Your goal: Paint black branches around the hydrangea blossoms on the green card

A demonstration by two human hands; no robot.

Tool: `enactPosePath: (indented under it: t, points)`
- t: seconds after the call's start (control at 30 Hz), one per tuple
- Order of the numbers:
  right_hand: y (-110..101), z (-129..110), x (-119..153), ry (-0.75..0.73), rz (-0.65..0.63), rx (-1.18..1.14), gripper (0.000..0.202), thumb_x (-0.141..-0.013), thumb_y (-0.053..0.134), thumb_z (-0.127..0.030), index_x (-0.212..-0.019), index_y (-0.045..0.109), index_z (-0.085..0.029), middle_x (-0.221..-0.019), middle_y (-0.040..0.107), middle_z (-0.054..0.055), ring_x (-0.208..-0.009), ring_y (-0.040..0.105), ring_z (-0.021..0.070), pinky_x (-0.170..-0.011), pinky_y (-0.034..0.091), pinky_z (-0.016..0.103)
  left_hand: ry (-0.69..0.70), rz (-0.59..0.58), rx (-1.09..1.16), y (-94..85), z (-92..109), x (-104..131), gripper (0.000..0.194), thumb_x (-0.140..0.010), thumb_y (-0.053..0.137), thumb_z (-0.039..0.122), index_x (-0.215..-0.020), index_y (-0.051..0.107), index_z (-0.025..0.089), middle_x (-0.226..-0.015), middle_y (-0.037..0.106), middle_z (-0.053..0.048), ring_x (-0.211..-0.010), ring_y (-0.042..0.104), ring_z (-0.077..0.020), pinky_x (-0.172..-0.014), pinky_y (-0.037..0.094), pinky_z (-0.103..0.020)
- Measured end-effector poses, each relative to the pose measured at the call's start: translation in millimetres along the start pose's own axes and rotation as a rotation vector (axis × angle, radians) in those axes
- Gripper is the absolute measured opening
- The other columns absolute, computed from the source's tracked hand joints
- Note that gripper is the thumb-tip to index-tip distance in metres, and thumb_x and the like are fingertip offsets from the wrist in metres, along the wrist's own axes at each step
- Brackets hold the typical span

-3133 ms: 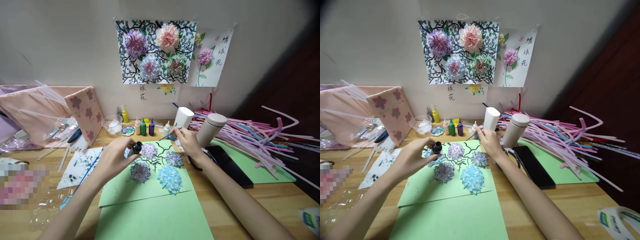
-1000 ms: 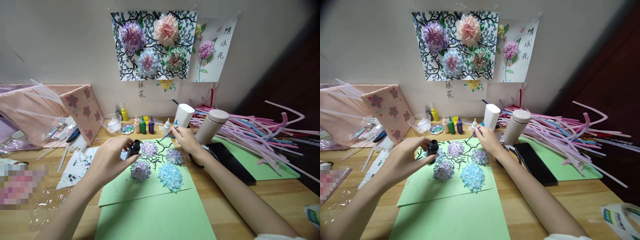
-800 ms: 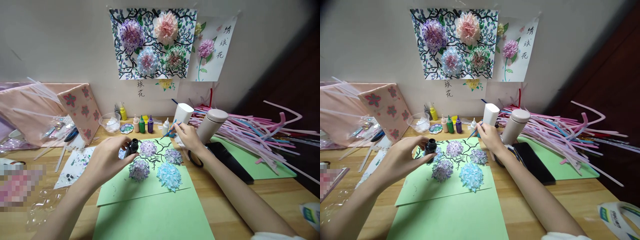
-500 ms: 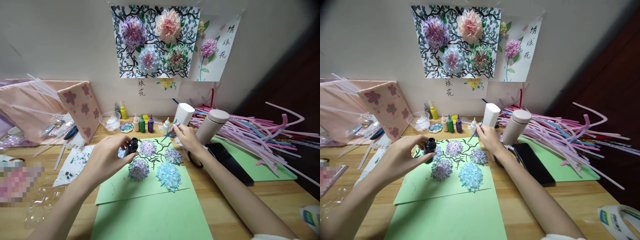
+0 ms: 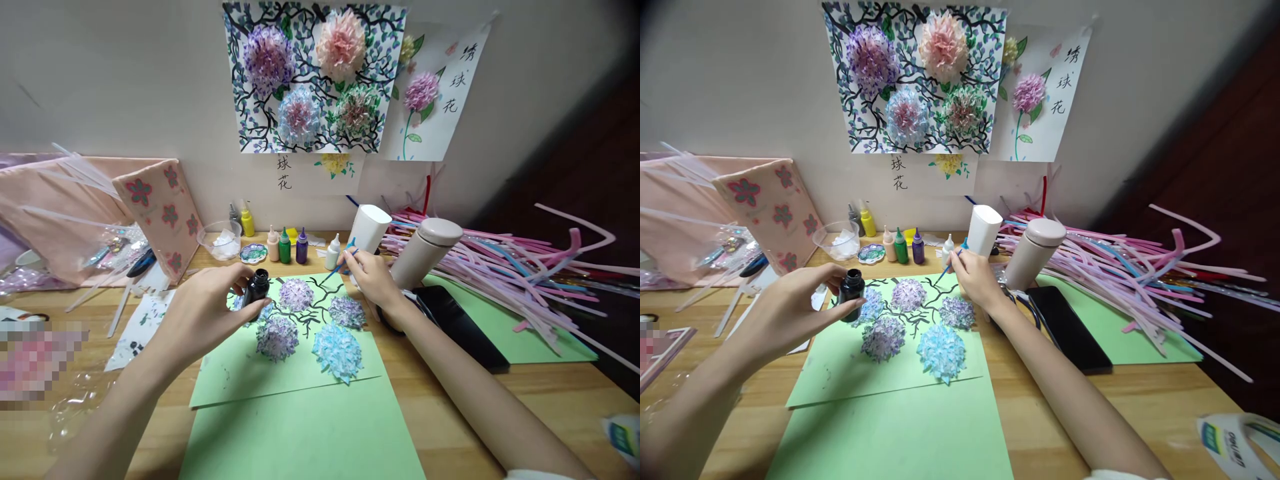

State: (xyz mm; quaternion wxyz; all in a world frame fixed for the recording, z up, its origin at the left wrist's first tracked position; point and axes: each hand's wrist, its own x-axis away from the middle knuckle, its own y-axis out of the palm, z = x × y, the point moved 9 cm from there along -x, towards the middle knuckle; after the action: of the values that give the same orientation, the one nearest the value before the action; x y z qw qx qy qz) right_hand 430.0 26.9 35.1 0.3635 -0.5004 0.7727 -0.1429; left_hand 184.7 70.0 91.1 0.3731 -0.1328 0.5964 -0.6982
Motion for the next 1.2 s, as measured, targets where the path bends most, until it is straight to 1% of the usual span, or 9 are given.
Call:
enactPosePath:
  t: [0.17,0.33,0.7,0.9,1.03,1.2]
  points:
    - [-0.5,0.7,0.2,-0.006,0.003,0.031,0.030,-0.092,0.037,-0.035,-0.077,0.056,-0.019,-0.075,0.064,0.005,-0.074,0.063,0.0187,-0.070,0.044,0.028,-0.006,0.004,-0.003,-1.5,-0.1,1.0,0.032,-0.075,0.056,0.051,-0.090,0.055,0.023,-0.084,0.066,-0.001,-0.076,0.060,-0.0189,-0.062,0.041,-0.030]
    - [-3.1,0.5,-2.5,-0.016,-0.006,0.051,0.030,-0.092,0.036,-0.034,-0.076,0.057,-0.019,-0.076,0.065,0.005,-0.075,0.063,0.0193,-0.072,0.045,0.029,-0.008,0.035,-0.001,-6.2,0.5,0.1,0.032,-0.074,0.056,0.051,-0.088,0.056,0.023,-0.081,0.066,-0.001,-0.073,0.060,-0.0188,-0.059,0.041,-0.030]
    - [-6.3,0.4,-3.6,-0.059,0.015,0.148,0.029,-0.093,0.034,-0.033,-0.077,0.055,-0.020,-0.075,0.063,0.006,-0.075,0.061,0.0196,-0.071,0.043,0.029,0.005,0.062,0.018,-9.9,-1.5,-1.0,0.029,-0.074,0.057,0.048,-0.088,0.058,0.022,-0.081,0.066,-0.001,-0.072,0.060,-0.0172,-0.060,0.042,-0.029]
    - [-9.6,-4.5,-3.1,-0.057,0.011,0.083,0.027,-0.092,0.035,-0.031,-0.076,0.055,-0.020,-0.077,0.063,0.004,-0.074,0.061,0.0181,-0.070,0.044,0.027,0.014,0.066,0.002,-10.1,-3.3,-0.9,0.031,-0.075,0.056,0.051,-0.090,0.056,0.024,-0.081,0.066,0.000,-0.072,0.060,-0.0181,-0.061,0.043,-0.030]
    - [-10.1,-0.3,-3.8,-0.024,0.005,0.057,0.028,-0.091,0.034,-0.028,-0.076,0.055,-0.020,-0.076,0.063,0.003,-0.074,0.061,0.0170,-0.070,0.043,0.026,0.013,0.076,0.005,-10.6,-3.4,-0.8,0.032,-0.075,0.056,0.051,-0.091,0.057,0.024,-0.082,0.066,-0.001,-0.072,0.061,-0.0185,-0.060,0.043,-0.030]
    - [-11.6,5.6,-4.8,0.008,0.006,0.033,0.029,-0.091,0.034,-0.029,-0.076,0.057,-0.019,-0.073,0.064,0.003,-0.072,0.062,0.0168,-0.069,0.044,0.025,0.026,0.089,0.001,-11.8,-2.0,-1.4,0.032,-0.075,0.056,0.051,-0.091,0.058,0.023,-0.082,0.067,-0.002,-0.072,0.061,-0.0189,-0.061,0.044,-0.030]
